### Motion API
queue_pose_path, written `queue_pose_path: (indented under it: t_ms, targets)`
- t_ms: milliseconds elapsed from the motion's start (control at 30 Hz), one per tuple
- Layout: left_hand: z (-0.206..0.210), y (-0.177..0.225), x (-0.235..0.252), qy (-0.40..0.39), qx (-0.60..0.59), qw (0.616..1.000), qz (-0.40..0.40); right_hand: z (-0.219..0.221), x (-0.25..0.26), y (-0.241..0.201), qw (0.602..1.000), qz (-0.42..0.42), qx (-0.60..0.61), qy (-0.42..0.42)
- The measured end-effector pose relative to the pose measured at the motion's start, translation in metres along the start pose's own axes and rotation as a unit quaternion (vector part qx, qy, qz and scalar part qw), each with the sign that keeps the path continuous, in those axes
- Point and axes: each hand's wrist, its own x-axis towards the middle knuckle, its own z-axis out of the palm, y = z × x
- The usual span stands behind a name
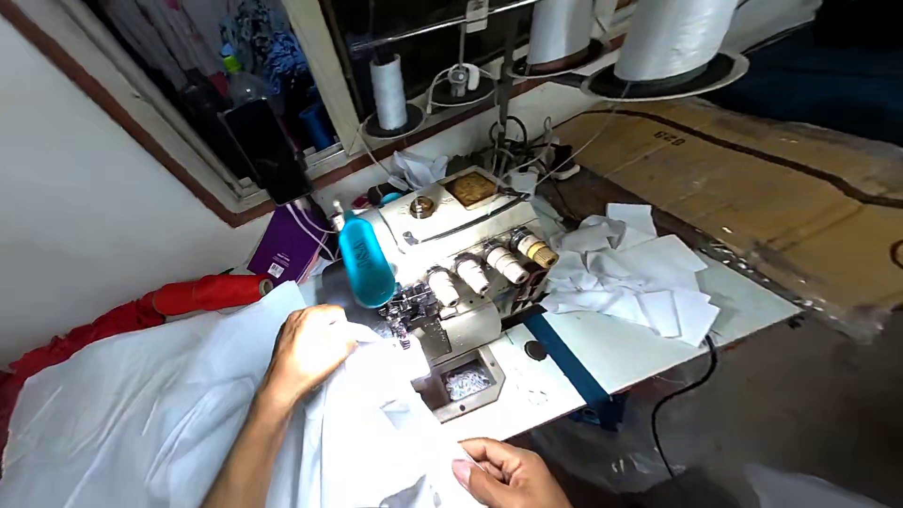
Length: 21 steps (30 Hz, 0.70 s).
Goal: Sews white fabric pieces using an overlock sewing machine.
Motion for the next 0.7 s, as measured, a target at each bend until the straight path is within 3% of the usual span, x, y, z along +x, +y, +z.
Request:
queue_pose_path:
  t_ms: [100, 267, 400, 533, 633, 700]
  targets:
    - [0.02, 0.009, 0.014, 0.027, -0.074, 0.987, -0.141, -0.003, 0.005, -0.007, 1.0, -0.005, 0.021, -0.008]
    - [0.032, 0.013, 0.028, 0.116, -0.056, 0.975, -0.183, -0.001, 0.021, -0.018, 0.998, -0.019, 0.064, 0.004]
    - [0.042, 0.001, 0.045, 0.149, -0.024, 0.976, -0.16, 0.008, 0.035, -0.027, 0.994, -0.034, 0.094, 0.047]
    - [0.045, 0.01, 0.047, 0.182, -0.027, 0.981, -0.066, 0.007, 0.033, -0.023, 0.994, -0.062, 0.082, 0.044]
    - [0.043, 0.032, 0.029, 0.182, 0.077, 0.98, 0.022, -0.031, 0.031, -0.025, 0.994, -0.106, -0.024, 0.033]
    - [0.047, 0.034, 0.008, 0.168, 0.103, 0.98, 0.009, -0.077, 0.036, -0.031, 0.974, -0.122, -0.141, 0.128]
